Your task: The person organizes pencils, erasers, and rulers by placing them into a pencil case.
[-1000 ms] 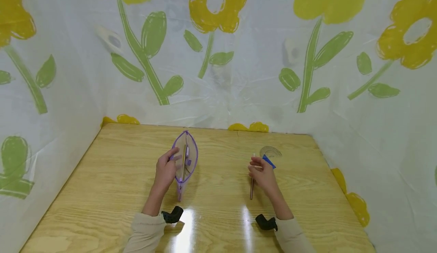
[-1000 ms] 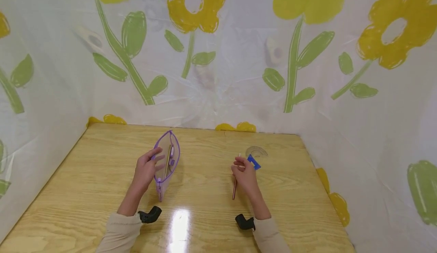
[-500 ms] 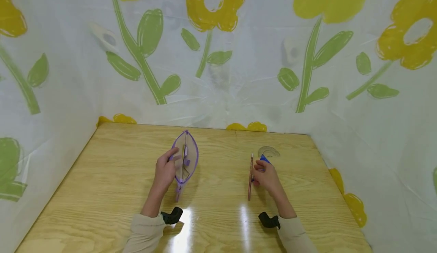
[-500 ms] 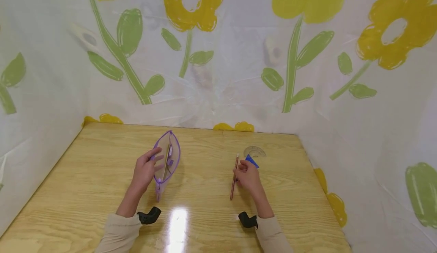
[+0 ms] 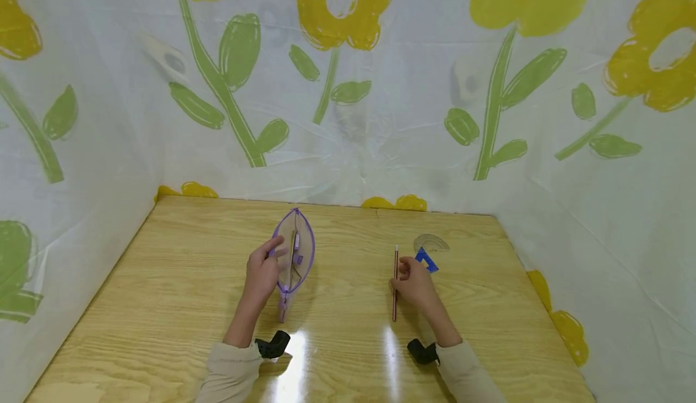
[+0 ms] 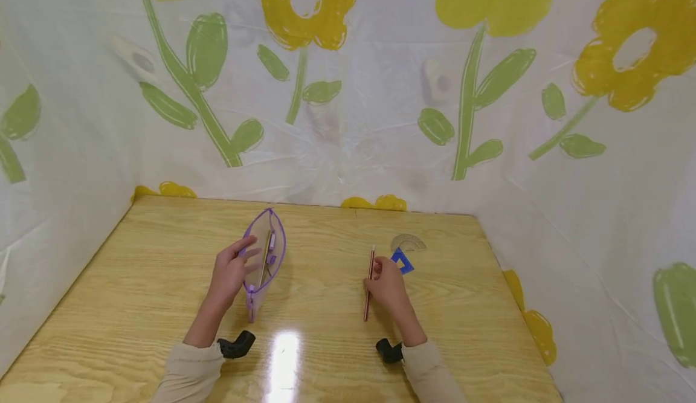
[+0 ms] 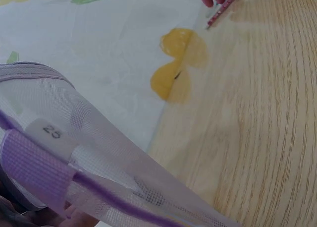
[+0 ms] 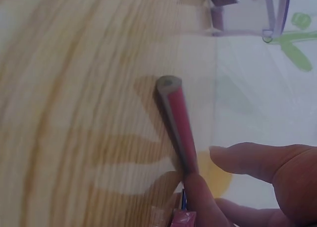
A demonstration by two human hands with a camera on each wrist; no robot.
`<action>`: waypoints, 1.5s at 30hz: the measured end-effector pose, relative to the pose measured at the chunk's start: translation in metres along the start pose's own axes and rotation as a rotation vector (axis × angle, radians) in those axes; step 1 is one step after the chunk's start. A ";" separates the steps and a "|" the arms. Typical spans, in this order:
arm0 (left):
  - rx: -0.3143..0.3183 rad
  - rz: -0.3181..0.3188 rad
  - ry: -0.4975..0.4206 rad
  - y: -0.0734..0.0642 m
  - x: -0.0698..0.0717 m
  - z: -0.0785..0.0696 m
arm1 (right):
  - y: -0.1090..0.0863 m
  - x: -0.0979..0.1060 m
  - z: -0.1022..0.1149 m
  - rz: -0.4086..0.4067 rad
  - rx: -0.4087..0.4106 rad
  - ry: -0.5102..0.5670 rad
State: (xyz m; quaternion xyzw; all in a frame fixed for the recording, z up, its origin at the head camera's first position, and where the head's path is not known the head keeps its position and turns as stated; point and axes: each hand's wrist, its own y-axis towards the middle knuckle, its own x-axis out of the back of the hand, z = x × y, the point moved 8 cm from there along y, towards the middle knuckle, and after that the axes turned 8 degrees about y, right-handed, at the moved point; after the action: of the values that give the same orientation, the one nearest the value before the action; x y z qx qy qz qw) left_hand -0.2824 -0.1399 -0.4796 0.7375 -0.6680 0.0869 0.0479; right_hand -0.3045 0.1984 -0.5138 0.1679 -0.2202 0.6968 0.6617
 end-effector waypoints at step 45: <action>0.015 -0.021 -0.005 0.001 -0.002 -0.003 | 0.009 -0.012 -0.002 0.114 -0.035 0.129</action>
State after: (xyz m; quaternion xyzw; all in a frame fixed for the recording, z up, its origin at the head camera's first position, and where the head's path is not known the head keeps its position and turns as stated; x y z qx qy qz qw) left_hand -0.2838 -0.1379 -0.4771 0.7449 -0.6598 0.0897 0.0417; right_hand -0.3126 0.1884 -0.5225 0.0983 -0.1984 0.7388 0.6365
